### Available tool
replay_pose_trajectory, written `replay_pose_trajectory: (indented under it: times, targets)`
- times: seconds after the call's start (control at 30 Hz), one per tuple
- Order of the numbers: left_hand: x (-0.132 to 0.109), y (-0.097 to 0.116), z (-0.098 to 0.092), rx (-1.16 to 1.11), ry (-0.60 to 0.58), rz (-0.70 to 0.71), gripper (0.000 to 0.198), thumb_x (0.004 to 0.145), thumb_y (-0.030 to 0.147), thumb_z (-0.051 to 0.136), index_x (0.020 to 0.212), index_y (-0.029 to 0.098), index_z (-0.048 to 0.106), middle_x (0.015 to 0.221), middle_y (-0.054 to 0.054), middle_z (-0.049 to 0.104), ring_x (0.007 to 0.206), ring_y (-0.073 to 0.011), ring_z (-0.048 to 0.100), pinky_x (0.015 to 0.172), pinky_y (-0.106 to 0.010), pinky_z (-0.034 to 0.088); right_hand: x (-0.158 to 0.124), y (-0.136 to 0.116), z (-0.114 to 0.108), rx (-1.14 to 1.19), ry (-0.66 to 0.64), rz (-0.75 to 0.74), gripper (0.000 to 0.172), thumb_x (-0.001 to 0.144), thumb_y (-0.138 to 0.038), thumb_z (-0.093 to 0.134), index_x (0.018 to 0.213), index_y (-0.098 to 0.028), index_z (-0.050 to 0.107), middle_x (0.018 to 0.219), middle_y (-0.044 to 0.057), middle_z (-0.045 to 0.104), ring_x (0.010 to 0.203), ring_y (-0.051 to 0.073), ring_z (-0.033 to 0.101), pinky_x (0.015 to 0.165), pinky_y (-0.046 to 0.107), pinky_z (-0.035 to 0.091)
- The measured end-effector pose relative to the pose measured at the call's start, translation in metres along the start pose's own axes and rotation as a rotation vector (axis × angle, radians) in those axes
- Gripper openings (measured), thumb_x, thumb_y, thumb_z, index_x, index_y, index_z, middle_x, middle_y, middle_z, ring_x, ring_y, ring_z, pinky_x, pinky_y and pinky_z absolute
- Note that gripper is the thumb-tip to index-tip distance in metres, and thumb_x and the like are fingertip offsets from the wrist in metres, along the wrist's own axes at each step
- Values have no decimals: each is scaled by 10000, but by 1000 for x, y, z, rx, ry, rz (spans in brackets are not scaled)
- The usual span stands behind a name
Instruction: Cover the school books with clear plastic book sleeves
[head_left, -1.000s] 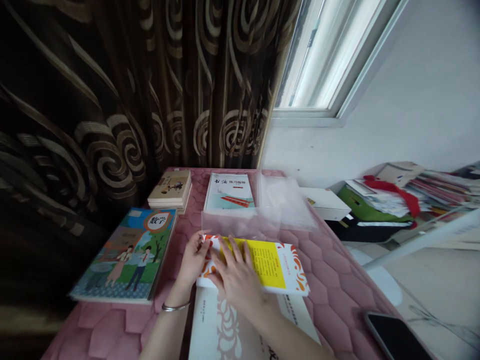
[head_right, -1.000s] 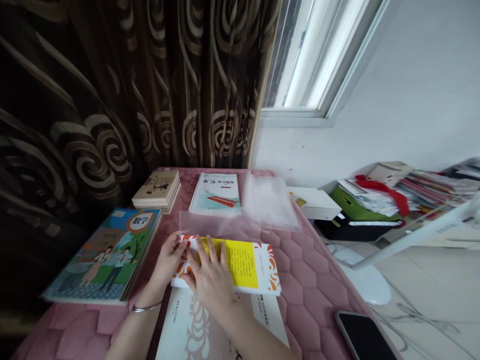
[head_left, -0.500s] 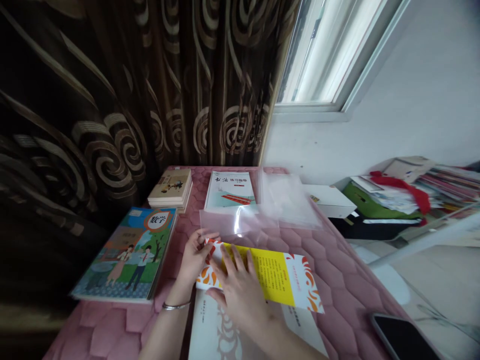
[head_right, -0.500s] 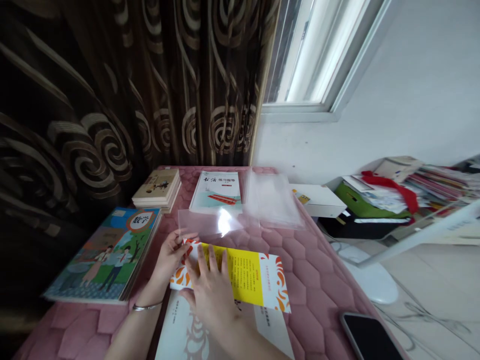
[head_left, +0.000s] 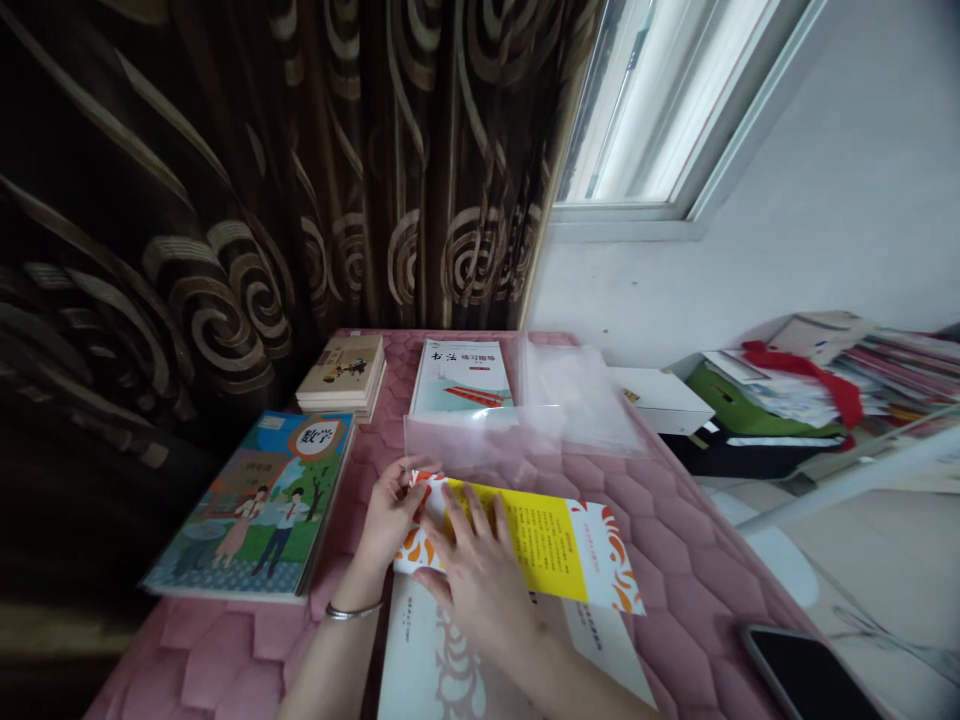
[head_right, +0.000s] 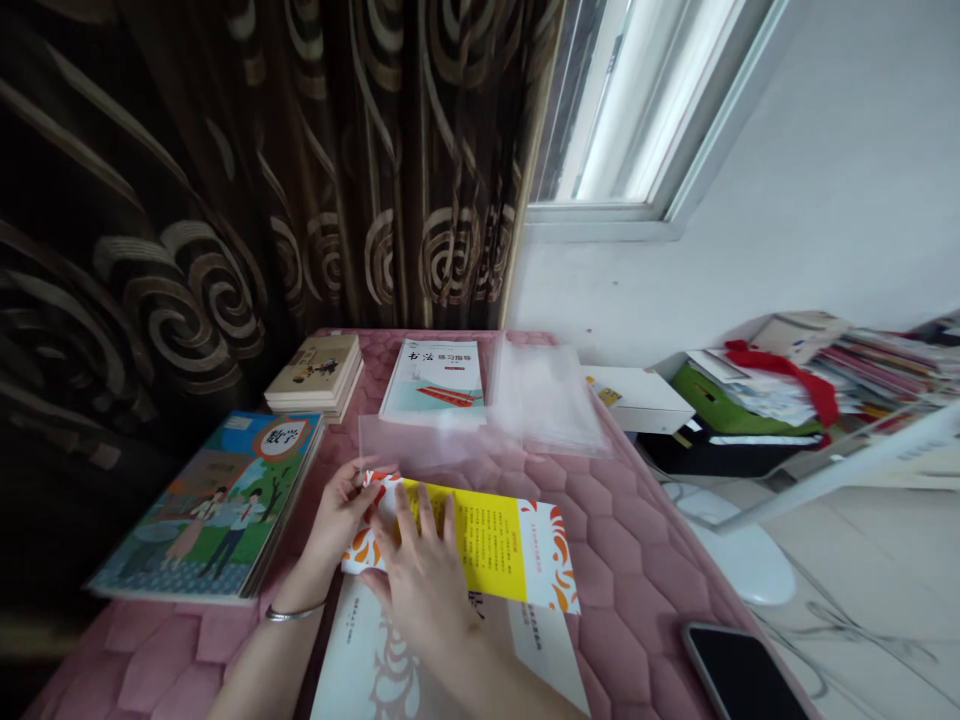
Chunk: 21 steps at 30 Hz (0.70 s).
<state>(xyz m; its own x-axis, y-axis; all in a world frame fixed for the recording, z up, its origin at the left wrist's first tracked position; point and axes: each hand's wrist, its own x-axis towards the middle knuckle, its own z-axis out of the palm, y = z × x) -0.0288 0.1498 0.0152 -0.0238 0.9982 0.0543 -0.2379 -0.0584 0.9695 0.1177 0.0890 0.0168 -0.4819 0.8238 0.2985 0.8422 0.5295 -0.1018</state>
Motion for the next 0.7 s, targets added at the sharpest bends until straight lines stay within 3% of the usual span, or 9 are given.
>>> replay_pose_trajectory:
  times: [0.2,0.5,0.7]
  targets:
    - [2,-1,0,-65,9,13,407,670,308,793,998,174,593,1059,-139,742,991,-257,704,948,-405,497,-3,-3,1,22,-23,-7,564,895,-462,576,1424,-317,440,1505,132,413,1359,399,362,1058,669,254]
    - [-1,-1,0,7,-6,5,371,710,310,759,1031,170,634,1056,-130,746,977,-244,704,814,-319,539,-2,-3,2,-12,4,41,572,895,-459,575,1431,-305,445,1546,123,348,1385,411,317,1064,675,241]
    - [-2,1,1,14,8,-28,407,681,365,779,1024,184,656,982,-105,759,866,-229,712,747,-310,541,0,0,3,-14,31,26,596,892,-457,582,1442,-288,428,1552,141,328,1395,414,295,1074,684,217]
